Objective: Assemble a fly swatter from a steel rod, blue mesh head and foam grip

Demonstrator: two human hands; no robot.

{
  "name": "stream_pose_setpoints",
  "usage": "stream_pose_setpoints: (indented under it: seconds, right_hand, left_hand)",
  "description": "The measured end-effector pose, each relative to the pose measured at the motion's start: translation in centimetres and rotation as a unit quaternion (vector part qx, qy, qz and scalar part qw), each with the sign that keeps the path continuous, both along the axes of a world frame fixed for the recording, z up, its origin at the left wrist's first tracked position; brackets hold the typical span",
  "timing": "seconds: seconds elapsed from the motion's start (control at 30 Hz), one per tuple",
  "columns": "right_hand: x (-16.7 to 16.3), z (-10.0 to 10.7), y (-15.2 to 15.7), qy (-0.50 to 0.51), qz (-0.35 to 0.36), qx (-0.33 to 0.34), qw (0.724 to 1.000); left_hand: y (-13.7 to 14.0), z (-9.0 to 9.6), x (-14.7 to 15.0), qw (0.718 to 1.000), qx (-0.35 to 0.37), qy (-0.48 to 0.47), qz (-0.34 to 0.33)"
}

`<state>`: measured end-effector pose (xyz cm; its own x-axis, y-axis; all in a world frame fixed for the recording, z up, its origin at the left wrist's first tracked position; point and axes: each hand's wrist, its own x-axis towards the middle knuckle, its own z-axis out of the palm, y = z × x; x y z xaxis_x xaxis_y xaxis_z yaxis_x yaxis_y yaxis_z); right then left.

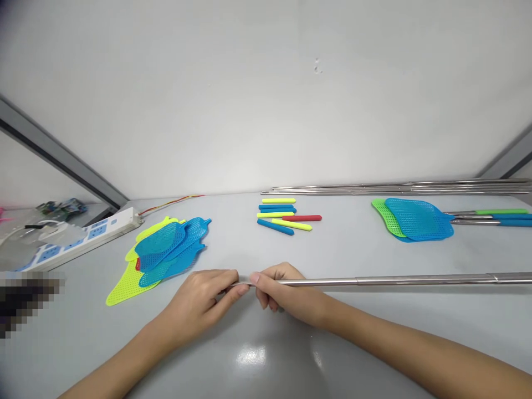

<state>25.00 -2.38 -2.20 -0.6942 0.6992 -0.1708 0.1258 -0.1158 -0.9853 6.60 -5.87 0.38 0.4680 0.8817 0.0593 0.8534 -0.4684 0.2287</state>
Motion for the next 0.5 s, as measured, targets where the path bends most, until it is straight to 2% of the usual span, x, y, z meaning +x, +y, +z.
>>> stream_pose_setpoints:
  seconds: [0.13, 0.23, 0.33, 0.4, 0.5]
  right_hand:
    - [0.1, 0.1, 0.3, 0.056, -0.018, -0.056, 0.997]
    - [0.2, 0.1, 0.6, 0.112, -0.032, -0.184, 0.976]
    - [0.4, 0.1, 1.0, 0.118, -0.049, -0.291, 0.948]
    - [0.5, 0.1, 1.2, 0.116, -0.06, -0.323, 0.937]
    - [0.5, 0.1, 1.4, 0.121, -0.06, -0.335, 0.932]
  left_hand:
    - [0.3, 0.2, -0.5, 1.0, 0.013, -0.017, 0.014]
    - [0.7, 0.3, -1.0, 0.999, 0.012, -0.021, 0.036]
    - [1.1, 0.5, -1.4, 0.998, 0.006, -0.016, 0.061]
    - [1.3, 0.6, -1.6, 0.997, 0.0, -0.012, 0.075]
    - [1.4, 0.6, -1.7, 0.996, -0.021, -0.008, 0.088]
